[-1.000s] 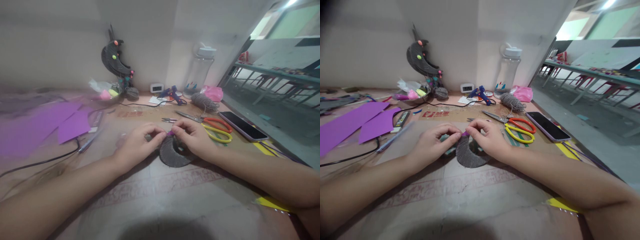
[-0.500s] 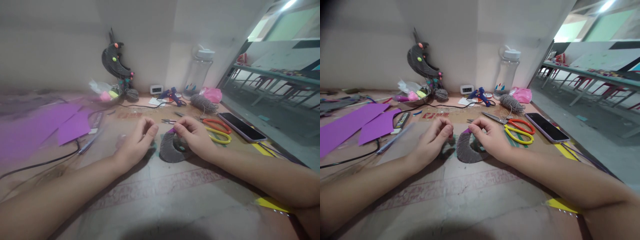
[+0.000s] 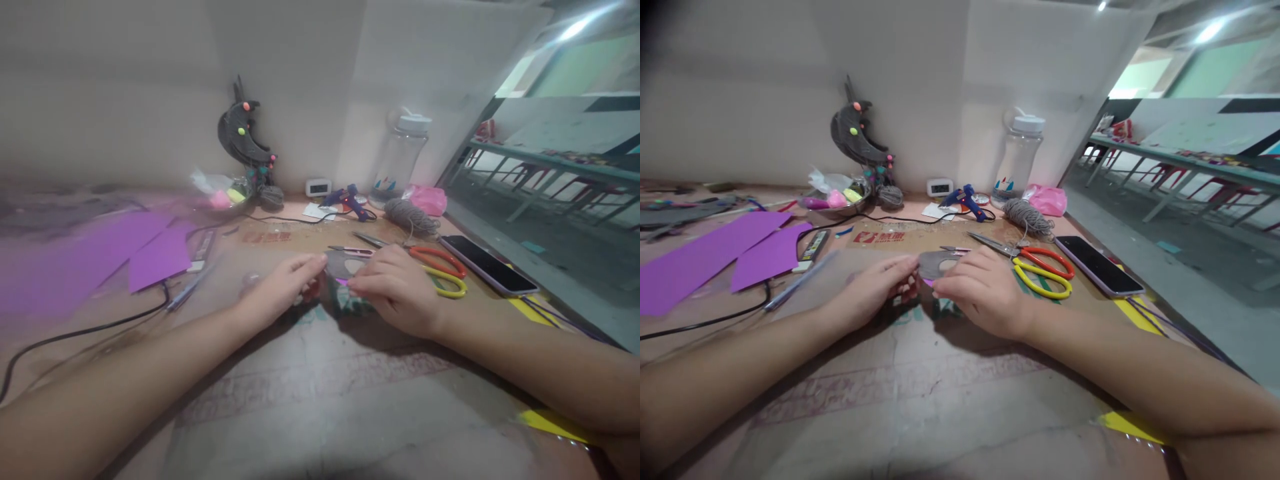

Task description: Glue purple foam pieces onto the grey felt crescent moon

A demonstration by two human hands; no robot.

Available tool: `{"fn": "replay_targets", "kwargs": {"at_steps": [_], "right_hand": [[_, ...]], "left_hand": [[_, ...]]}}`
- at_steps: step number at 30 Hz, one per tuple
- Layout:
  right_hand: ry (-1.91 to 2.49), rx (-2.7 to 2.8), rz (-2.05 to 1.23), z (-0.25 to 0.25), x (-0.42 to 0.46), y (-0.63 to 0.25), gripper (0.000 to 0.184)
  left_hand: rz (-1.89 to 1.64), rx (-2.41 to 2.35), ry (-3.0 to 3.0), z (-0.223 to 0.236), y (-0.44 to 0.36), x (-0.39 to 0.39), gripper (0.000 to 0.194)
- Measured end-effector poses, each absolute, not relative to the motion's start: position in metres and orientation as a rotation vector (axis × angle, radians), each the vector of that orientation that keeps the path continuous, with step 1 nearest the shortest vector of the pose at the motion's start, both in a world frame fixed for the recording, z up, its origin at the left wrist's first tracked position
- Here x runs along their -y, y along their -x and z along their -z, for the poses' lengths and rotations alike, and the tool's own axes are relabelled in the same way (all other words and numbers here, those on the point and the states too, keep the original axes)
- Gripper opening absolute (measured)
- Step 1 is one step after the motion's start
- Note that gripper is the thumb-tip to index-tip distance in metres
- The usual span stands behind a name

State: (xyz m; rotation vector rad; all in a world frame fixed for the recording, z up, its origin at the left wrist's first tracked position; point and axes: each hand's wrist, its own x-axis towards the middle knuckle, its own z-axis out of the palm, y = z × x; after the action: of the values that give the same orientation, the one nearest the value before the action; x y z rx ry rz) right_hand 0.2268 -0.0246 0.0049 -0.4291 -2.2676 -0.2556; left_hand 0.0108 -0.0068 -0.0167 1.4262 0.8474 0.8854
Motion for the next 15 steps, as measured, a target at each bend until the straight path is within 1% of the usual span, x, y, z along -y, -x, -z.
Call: {"fn": "replay_targets", "kwargs": {"at_steps": [2,4,9,12,14,15], "right_hand": [[0.380,2.361,0.327,0.000,0.023,-0.228,0.017],[0.391,2.399,0.347,0.004,0.022,-0.228,0.012],[0.598,2.221,0.051,-0.011,0.027,-0.220,0.011],[0.495,2.334,0.033,-0.032,0.048,-0.220,0.027],[0.369,2.460,0.113,-0.041,0.070,-0.230,0.025],[0.431,2.464,0.133,-0.042,0.081,-0.239,0.023]], "left_hand": [[-0.894,-0.854,-1.417,0.016,-0.010,0.003,0.036],[-0.931,-0.894,-1.430,0.015,-0.009,0.003,0.035],[-1.079,-0.996,-1.402,0.014,-0.008,0.003,0.030],[-1.098,-1.010,-1.371,0.014,-0.008,0.002,0.029],[-1.104,-1.009,-1.359,0.014,-0.008,0.002,0.029],[-1.103,-1.012,-1.360,0.014,-0.008,0.002,0.029]]}}
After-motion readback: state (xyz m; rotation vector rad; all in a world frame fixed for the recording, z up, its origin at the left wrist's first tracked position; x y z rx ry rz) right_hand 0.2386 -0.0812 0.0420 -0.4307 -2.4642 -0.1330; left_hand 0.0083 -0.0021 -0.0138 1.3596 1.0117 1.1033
